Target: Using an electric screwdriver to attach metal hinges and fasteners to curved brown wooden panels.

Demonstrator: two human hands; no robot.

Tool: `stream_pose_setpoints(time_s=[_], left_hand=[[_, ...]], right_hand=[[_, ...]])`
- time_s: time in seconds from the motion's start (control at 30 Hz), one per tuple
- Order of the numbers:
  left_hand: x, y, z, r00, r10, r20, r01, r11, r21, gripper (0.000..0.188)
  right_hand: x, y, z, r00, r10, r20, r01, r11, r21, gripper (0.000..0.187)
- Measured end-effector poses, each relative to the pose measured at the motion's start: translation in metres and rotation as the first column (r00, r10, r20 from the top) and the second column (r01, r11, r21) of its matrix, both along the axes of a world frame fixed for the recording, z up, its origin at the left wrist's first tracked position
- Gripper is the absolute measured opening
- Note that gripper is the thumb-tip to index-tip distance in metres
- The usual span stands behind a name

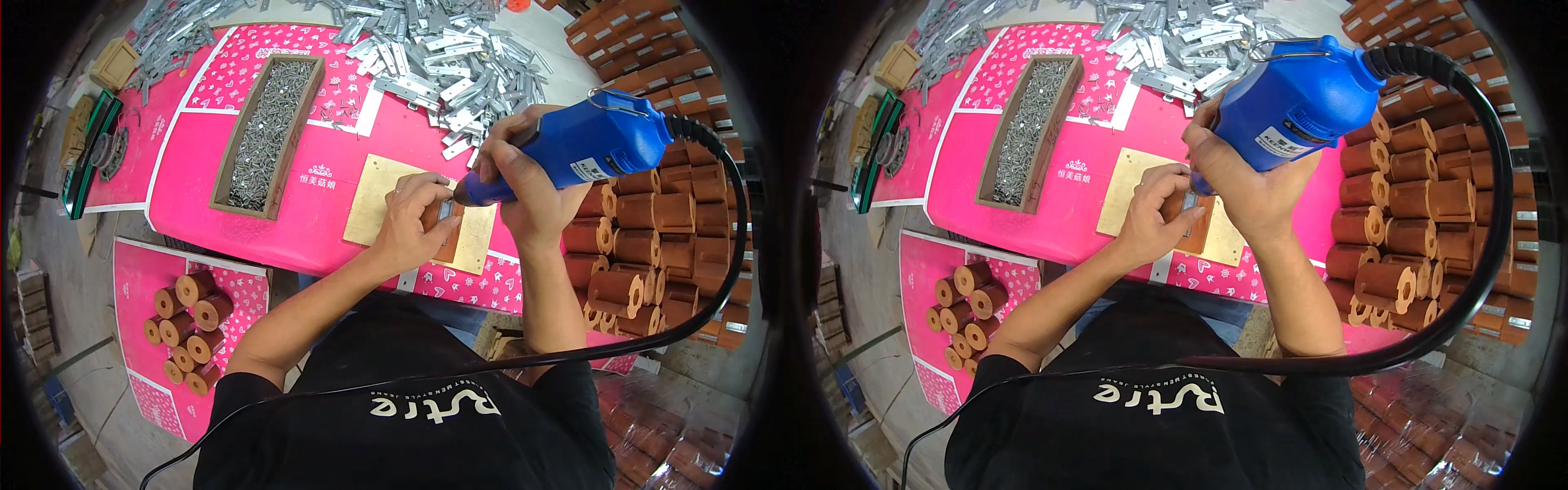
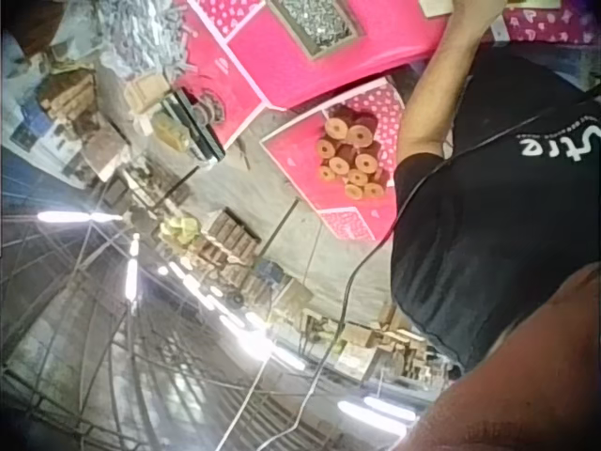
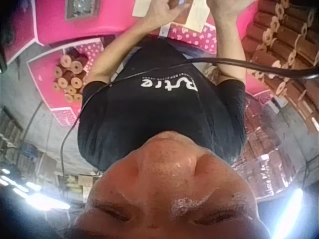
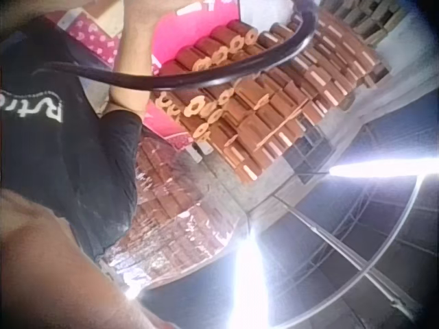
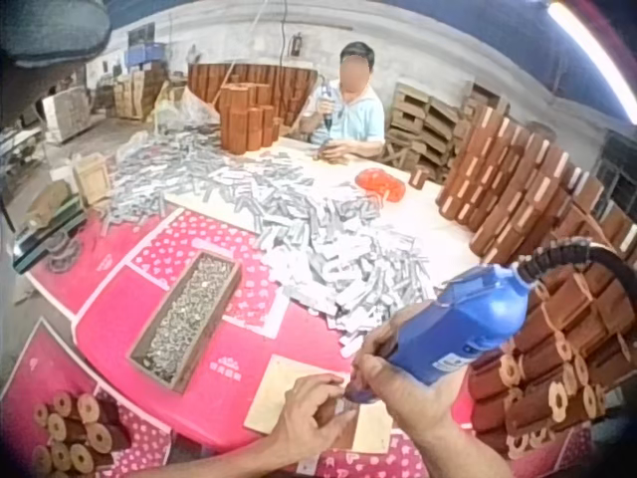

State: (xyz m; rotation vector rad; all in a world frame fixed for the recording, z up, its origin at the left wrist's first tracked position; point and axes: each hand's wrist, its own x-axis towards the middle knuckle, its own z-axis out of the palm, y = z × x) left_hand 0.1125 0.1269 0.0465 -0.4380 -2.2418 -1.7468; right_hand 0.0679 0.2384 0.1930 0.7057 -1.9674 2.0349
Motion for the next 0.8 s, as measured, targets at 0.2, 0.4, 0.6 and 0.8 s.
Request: stream_pose_setpoints(time_s=[0.2, 0.4, 0.6, 0.8], left_hand=[[-0.001, -0.002, 0.001, 1.0, -0.017, -0.001, 0.017, 1.0, -0.016, 0.033], [-0.002, -0.002, 0.005, 1.0, -0.014, 0.016, 0.014, 1.0, -0.026, 0.039], [-0.002, -0.004, 0.008, 0.997, -0.036, 0.065, 0.037, 0.999, -0.005, 0.042], [-0.01, -0.031, 0.003, 0.992, 0.032, 0.119, -0.047, 0.991, 0.127, 0.042]], right_hand=[[0.0, -0.001, -0.003, 1.0, 0.02, -0.01, -0.019, 0.999, 0.035, 0.033], [-0.004, 0.006, -0.013, 0.999, 0.027, 0.017, -0.027, 1.0, -0.016, 0.036], [-0.014, 0.005, -0.008, 0.937, 0.349, 0.025, -0.35, 0.932, 0.091, 0.037], [-0.011, 0.039, 0.027, 0.784, 0.598, -0.165, -0.621, 0.755, -0.213, 0.033]])
